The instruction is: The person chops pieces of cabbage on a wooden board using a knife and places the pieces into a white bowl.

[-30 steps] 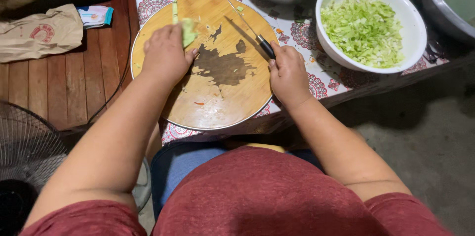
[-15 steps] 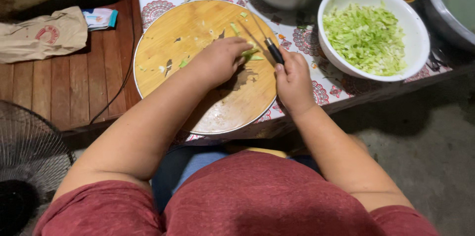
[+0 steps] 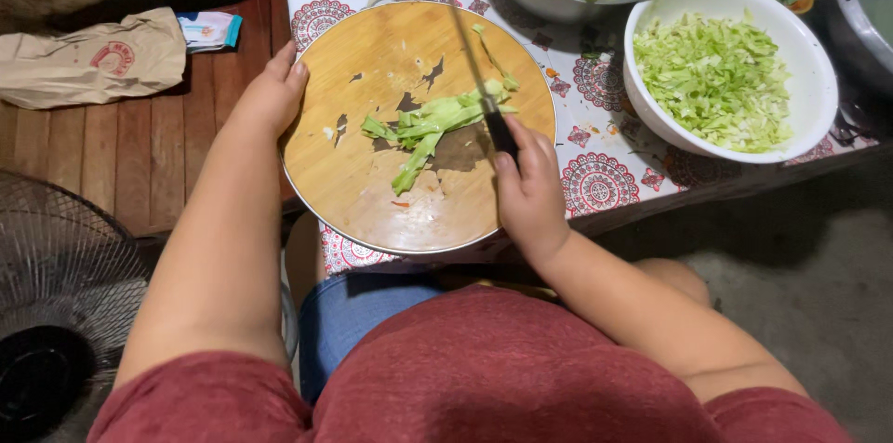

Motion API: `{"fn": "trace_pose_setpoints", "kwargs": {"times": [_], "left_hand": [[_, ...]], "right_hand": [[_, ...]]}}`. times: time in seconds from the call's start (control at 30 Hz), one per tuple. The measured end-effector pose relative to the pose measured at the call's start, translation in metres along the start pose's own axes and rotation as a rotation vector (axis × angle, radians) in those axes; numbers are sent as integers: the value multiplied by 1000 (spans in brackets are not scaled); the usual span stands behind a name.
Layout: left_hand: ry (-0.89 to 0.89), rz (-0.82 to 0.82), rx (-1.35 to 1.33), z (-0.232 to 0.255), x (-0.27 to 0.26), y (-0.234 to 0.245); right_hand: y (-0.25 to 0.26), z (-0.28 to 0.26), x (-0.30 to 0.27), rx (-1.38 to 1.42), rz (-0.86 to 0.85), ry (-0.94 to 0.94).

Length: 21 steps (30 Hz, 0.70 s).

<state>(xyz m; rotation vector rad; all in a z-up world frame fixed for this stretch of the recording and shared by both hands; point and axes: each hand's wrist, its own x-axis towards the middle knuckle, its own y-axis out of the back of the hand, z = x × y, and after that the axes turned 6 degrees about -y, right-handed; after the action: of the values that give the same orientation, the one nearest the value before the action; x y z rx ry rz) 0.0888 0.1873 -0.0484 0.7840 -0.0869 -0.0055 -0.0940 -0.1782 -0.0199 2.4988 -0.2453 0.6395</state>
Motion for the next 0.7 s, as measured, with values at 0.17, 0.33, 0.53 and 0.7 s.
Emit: {"fn": "trace_pose_setpoints", "kwargs": {"times": [0.17, 0.33, 0.53, 0.7], "left_hand": [[214, 122, -54, 19, -50, -5], [232, 316, 129, 50, -114, -32], [255, -140, 376, 128, -207, -21], [-60, 240, 433, 117, -192, 4]], "right_hand": [[-2, 40, 46, -224, -52, 52], [4, 73, 110, -363, -21, 387], [16, 66, 137, -431, -154, 426], [25, 36, 63, -153, 59, 157]]}}
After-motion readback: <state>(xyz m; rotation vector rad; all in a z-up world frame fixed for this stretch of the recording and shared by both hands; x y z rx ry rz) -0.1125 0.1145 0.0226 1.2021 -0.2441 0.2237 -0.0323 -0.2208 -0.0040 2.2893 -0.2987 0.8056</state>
